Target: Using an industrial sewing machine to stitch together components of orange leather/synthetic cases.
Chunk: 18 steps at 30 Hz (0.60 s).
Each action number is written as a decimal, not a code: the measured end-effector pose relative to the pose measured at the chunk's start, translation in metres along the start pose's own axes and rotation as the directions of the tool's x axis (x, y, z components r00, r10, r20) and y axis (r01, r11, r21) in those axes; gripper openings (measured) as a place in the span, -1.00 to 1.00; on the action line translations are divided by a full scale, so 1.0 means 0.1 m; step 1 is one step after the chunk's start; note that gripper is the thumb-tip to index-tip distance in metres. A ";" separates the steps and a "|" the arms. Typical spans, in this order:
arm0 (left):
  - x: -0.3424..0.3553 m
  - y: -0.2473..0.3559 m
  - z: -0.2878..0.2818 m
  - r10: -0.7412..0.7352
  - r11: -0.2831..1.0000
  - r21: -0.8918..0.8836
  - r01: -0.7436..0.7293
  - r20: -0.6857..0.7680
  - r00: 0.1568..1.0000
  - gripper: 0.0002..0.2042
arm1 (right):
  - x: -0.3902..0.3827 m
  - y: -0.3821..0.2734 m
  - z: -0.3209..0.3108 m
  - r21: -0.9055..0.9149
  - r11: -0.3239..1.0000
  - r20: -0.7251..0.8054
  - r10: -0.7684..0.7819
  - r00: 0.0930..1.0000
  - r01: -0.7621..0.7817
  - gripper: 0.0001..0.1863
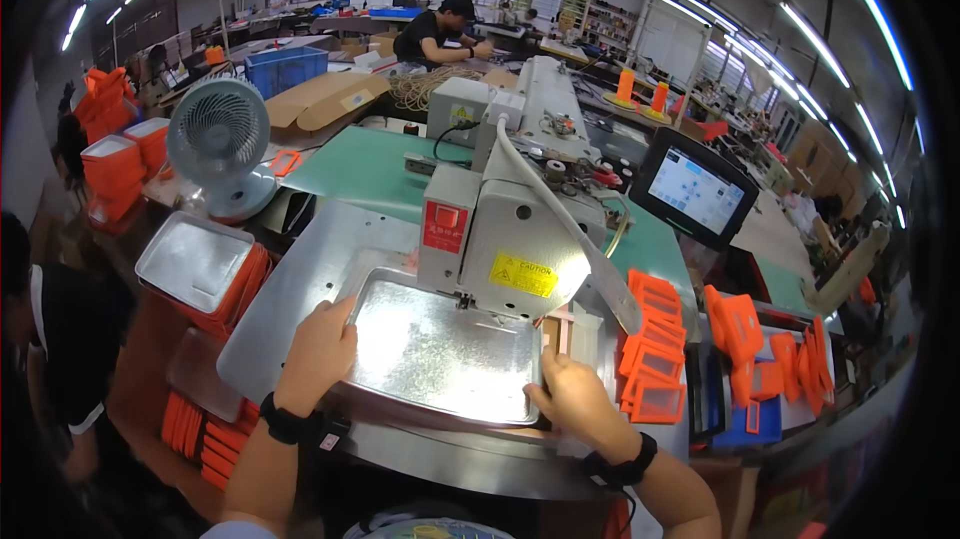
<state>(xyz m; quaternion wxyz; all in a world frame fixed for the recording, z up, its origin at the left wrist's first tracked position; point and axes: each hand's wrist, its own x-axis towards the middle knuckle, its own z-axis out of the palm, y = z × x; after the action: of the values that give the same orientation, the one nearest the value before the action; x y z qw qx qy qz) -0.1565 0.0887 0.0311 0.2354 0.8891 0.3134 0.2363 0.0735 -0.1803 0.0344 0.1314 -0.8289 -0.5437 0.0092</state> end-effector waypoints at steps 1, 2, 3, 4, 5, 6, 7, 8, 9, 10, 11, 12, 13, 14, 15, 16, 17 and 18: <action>-0.05 -0.03 -0.10 -0.021 0.998 0.051 0.020 0.018 1.000 -0.61 | 0.05 -0.01 0.06 -0.082 0.990 -0.052 -0.120 0.991 0.115 -0.45; -0.10 -0.04 -0.18 -0.086 0.982 -0.164 0.098 0.078 0.993 -0.58 | 0.08 -0.05 0.08 -0.076 0.992 -0.028 -0.101 0.995 0.098 -0.47; -0.16 -0.03 -0.28 -0.135 0.913 -0.366 0.182 0.151 0.979 -0.54 | 0.12 -0.09 0.10 -0.071 0.994 -0.004 -0.082 0.997 0.081 -0.48; -0.22 -0.01 -0.36 -0.167 0.797 -0.541 0.270 0.232 0.958 -0.51 | 0.17 -0.12 0.12 -0.064 0.996 0.021 -0.062 0.998 0.064 -0.49; -0.33 0.08 -0.39 -0.067 0.503 -0.837 0.218 0.213 0.975 -0.32 | 0.21 -0.11 0.16 -0.016 0.999 0.043 -0.045 0.998 0.045 -0.51; -0.43 0.23 -0.43 -0.040 0.353 -0.919 0.177 0.175 0.984 -0.25 | 0.26 -0.12 0.16 -0.006 1.000 0.086 -0.016 0.996 0.017 -0.52; -0.53 0.40 -0.43 -0.018 0.185 -0.973 0.137 0.136 0.990 -0.18 | 0.30 -0.12 0.15 -0.002 1.000 0.133 0.017 0.991 -0.016 -0.52; -0.61 0.55 -0.39 -0.016 0.018 -0.996 0.092 0.092 0.996 -0.11 | 0.35 -0.11 0.16 0.009 0.999 0.183 0.036 0.983 -0.039 -0.53; -0.66 0.69 -0.30 -0.009 0.061 -0.998 -0.021 -0.021 1.000 -0.06 | 0.38 -0.11 0.15 0.014 1.000 0.188 0.025 0.982 -0.028 -0.53; -0.72 0.84 -0.21 0.003 0.104 -0.986 -0.133 -0.133 0.991 0.00 | 0.40 -0.10 0.16 0.020 1.000 0.193 0.013 0.981 -0.018 -0.54; -0.76 0.92 -0.12 -0.007 0.173 -0.960 -0.221 -0.226 0.974 0.00 | 0.42 -0.08 0.17 0.025 1.000 0.197 0.000 0.980 -0.005 -0.54; -0.81 1.00 -0.03 -0.016 0.244 -0.922 -0.302 -0.315 0.949 0.00 | 0.44 -0.07 0.20 0.067 0.997 0.199 -0.040 0.979 0.028 -0.54; -0.84 1.03 0.07 -0.040 0.343 -0.871 -0.352 -0.389 0.921 -0.04 | 0.46 -0.07 0.25 0.108 0.992 0.196 -0.083 0.977 0.062 -0.53; -0.89 1.00 0.10 -0.080 0.413 -0.858 -0.305 -0.368 0.926 -0.11 | 0.48 -0.09 0.26 0.149 0.984 0.191 -0.125 0.974 0.098 -0.53; -0.93 0.97 0.12 -0.117 0.477 -0.842 -0.252 -0.345 0.931 -0.18 | 0.47 -0.16 0.26 0.218 0.970 0.179 -0.149 0.972 0.108 -0.53; -0.99 0.85 0.09 -0.185 0.506 -0.857 -0.102 -0.223 0.957 -0.28 | 0.44 -0.26 0.25 0.288 0.950 0.171 -0.173 0.970 0.119 -0.54; -1.02 0.73 0.04 -0.258 0.524 -0.850 0.056 -0.096 0.961 -0.38 | 0.40 -0.37 0.24 0.360 0.924 0.162 -0.196 0.967 0.127 -0.54; -1.02 0.69 -0.04 -0.419 0.337 -0.907 0.253 0.096 0.903 -0.67 | 0.37 -0.49 0.18 0.418 0.901 0.206 -0.216 0.954 0.114 -0.54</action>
<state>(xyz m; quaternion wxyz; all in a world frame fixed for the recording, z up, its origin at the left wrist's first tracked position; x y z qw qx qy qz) -0.1991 -0.0261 0.0456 0.6942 0.5142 0.3297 0.3808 0.0420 -0.1248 0.0326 0.2301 -0.7271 -0.6110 0.2123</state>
